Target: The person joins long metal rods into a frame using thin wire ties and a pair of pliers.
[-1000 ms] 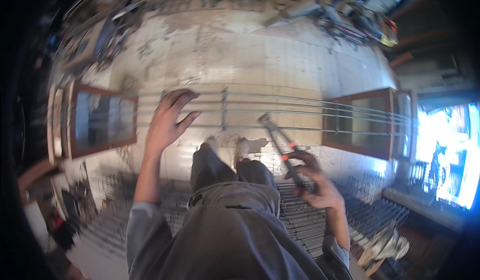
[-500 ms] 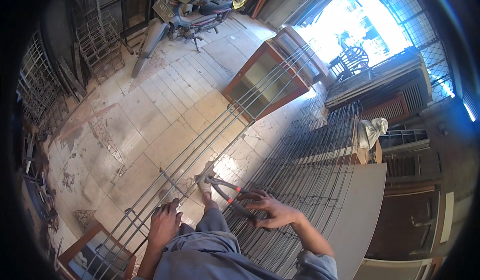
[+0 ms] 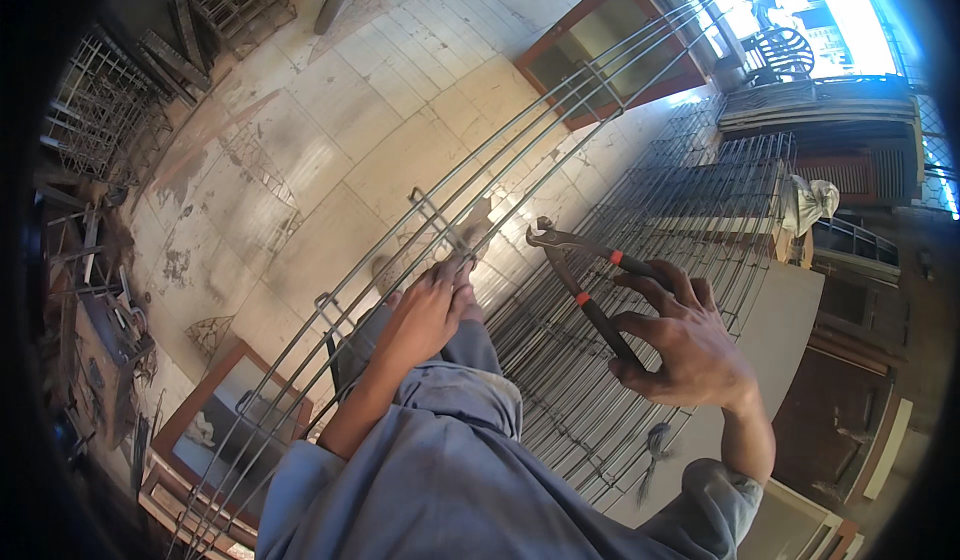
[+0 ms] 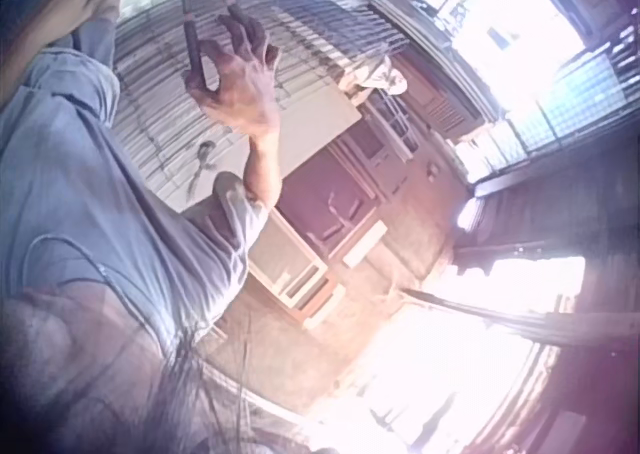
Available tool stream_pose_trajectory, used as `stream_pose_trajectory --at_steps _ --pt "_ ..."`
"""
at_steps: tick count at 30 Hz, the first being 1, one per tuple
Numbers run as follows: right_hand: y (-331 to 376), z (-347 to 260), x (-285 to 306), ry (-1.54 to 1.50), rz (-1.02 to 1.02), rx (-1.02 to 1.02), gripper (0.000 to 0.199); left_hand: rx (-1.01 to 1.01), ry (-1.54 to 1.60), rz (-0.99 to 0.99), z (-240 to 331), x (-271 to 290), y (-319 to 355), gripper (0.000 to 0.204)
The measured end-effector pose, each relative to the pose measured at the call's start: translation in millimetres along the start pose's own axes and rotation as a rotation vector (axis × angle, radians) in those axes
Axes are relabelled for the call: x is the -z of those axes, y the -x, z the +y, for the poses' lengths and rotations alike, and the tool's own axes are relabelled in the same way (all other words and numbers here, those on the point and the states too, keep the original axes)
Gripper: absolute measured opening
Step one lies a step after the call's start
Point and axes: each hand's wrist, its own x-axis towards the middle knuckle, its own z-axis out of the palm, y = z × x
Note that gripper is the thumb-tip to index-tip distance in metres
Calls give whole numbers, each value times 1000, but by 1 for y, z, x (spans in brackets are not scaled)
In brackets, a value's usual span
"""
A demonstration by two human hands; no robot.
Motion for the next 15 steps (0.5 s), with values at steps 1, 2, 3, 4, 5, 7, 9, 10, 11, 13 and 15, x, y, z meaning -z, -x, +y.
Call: stream_pose_trajectory --at_steps 1,2,3,4,5,7,9,10,11,13,15 --pt "-2 -11 2 50 11 -8 41 -16 40 23 -6 -6 -4 39" --pt "-4 -18 2 57 -5 17 40 -32 80 46 -10 -9 -6 37" --pt "-7 -22 1 66 -19 37 39 -22 118 59 -8 -5 -10 30" --pt "-9 -26 0 74 -34 56 39 -2 205 48 -9 -4 -15 28" --pt "-13 -32 0 78 -62 58 39 18 292 35 -11 -4 -19 26" --pt "-16 -38 -4 112 -75 72 36 73 422 51 -11 -5 -26 28" --pt "-20 -44 -8 157 -86 73 34 208 443 -24 -10 2 -32 28" --pt "-23 -46 -10 186 -90 68 33 276 454 -61 -8 6 -34 29" --pt "-24 -49 -10 214 -94 63 33 234 429 1 -19 -5 -35 30" --pt "-27 -55 -13 235 -79 58 32 236 419 -37 -13 2 -35 30" --pt "-29 -60 -15 259 -73 54 32 234 412 -50 -8 7 -34 28"
